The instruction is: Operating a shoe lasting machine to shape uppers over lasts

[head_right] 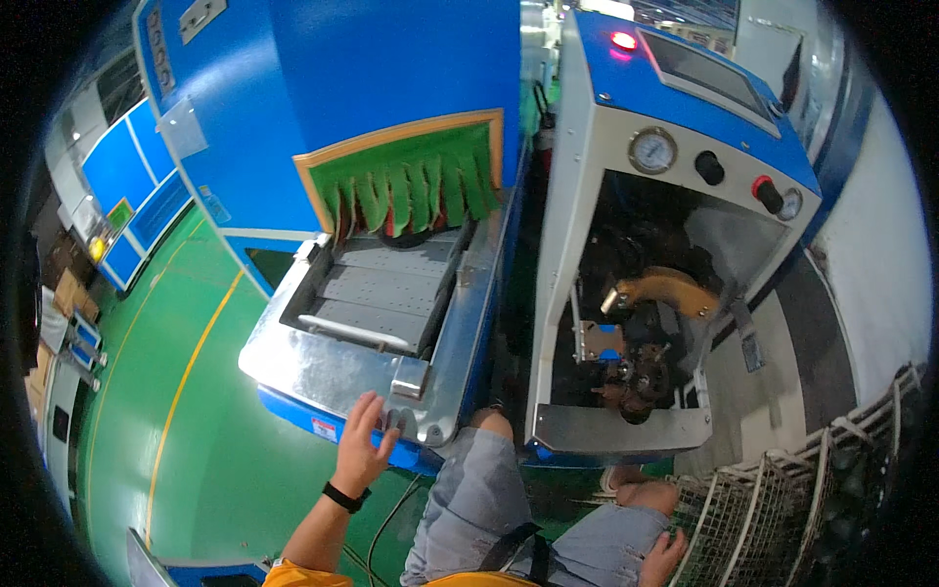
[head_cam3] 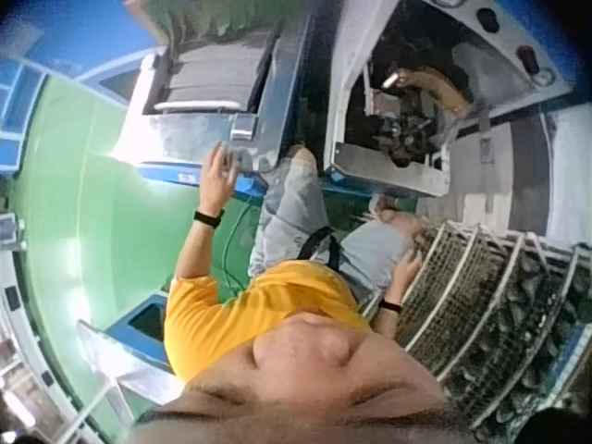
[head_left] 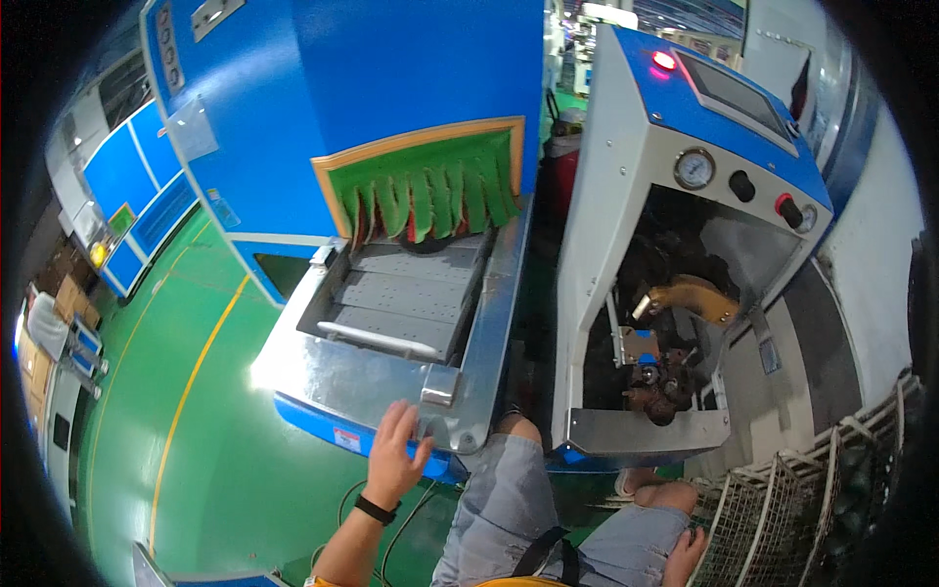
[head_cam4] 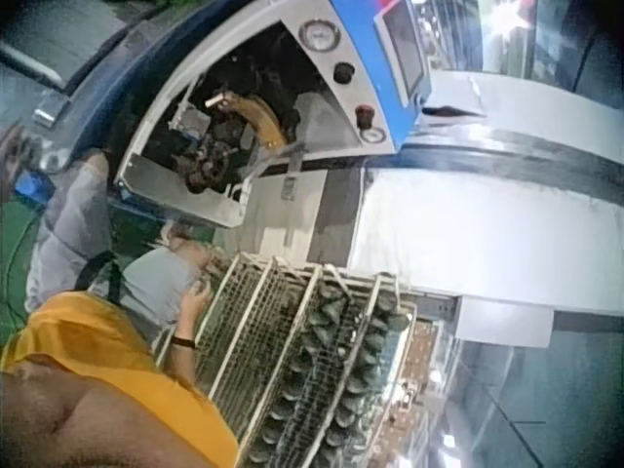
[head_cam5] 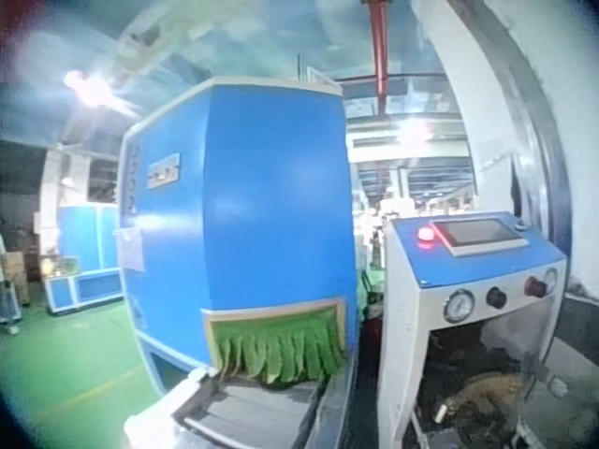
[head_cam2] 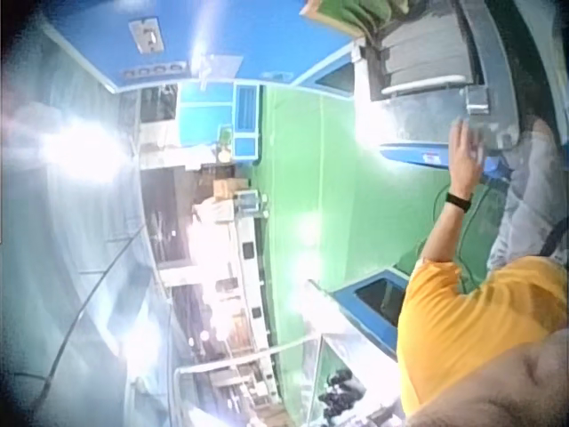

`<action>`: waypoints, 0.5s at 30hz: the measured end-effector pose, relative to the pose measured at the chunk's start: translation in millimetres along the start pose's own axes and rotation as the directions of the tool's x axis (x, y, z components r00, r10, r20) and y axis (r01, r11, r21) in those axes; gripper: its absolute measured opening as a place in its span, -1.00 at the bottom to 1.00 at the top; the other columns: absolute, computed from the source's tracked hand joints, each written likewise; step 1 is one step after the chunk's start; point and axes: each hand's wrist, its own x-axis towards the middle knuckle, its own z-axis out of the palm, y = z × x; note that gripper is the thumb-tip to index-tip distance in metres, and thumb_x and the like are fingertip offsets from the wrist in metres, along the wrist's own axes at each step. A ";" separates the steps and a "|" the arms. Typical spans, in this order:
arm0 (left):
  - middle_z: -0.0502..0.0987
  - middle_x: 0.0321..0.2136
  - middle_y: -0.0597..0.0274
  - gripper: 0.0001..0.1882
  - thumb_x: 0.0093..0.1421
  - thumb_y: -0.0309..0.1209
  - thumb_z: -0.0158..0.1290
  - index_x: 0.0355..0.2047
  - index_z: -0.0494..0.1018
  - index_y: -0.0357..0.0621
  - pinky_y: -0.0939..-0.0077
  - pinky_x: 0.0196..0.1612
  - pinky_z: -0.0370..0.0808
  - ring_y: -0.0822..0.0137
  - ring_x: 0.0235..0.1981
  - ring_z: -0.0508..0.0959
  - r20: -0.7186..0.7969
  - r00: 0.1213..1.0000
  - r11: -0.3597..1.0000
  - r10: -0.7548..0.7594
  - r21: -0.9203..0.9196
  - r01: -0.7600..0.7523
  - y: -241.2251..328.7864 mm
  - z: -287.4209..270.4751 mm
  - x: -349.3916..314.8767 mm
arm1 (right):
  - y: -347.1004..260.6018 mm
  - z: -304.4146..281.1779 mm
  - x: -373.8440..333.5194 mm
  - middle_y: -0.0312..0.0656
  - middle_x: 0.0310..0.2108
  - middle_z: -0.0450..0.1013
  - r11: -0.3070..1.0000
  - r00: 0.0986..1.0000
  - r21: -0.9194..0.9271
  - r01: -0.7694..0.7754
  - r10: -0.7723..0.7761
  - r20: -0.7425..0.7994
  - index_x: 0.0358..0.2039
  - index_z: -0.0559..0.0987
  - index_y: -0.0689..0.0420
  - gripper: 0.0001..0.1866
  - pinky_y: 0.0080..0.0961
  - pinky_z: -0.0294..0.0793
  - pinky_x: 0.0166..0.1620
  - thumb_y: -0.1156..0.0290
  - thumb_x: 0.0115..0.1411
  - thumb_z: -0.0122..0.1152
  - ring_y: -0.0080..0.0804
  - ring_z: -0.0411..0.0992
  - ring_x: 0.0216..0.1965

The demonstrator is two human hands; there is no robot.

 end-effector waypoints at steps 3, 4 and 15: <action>0.33 0.28 -0.17 -0.33 0.10 -0.36 0.26 0.23 0.35 -0.19 0.00 0.35 0.21 -0.16 0.32 0.29 0.039 0.999 0.999 0.031 -0.029 -0.030 11.1 35.3 -0.3 | 38.9 -5.6 -12.7 -0.03 0.12 0.47 0.988 0.990 0.065 -0.137 0.134 0.048 0.21 0.46 0.25 -0.50 -0.22 0.42 0.17 0.13 0.47 -0.02 -0.04 0.42 0.11; 0.29 0.31 -0.15 -0.33 0.14 -0.27 0.22 0.25 0.32 -0.18 -0.14 0.38 0.07 -0.14 0.36 0.24 0.055 0.998 0.998 0.021 0.066 -0.025 11.9 46.0 -5.2 | 49.8 -5.6 -20.2 -0.03 0.12 0.47 0.983 0.985 0.080 -0.166 0.163 0.052 0.21 0.46 0.25 -0.50 -0.22 0.41 0.17 0.12 0.47 -0.02 -0.04 0.42 0.11; 0.22 0.33 -0.14 -0.38 0.20 -0.15 0.11 0.24 0.33 -0.13 -0.24 0.37 -0.09 -0.15 0.36 0.19 -0.095 0.977 0.905 -0.192 0.368 0.214 44.1 90.0 16.0 | 78.9 19.5 72.7 -0.02 0.15 0.44 0.916 0.940 0.252 -0.313 0.261 0.219 0.21 0.46 0.25 -0.49 -0.19 0.39 0.19 0.11 0.48 -0.04 -0.03 0.39 0.13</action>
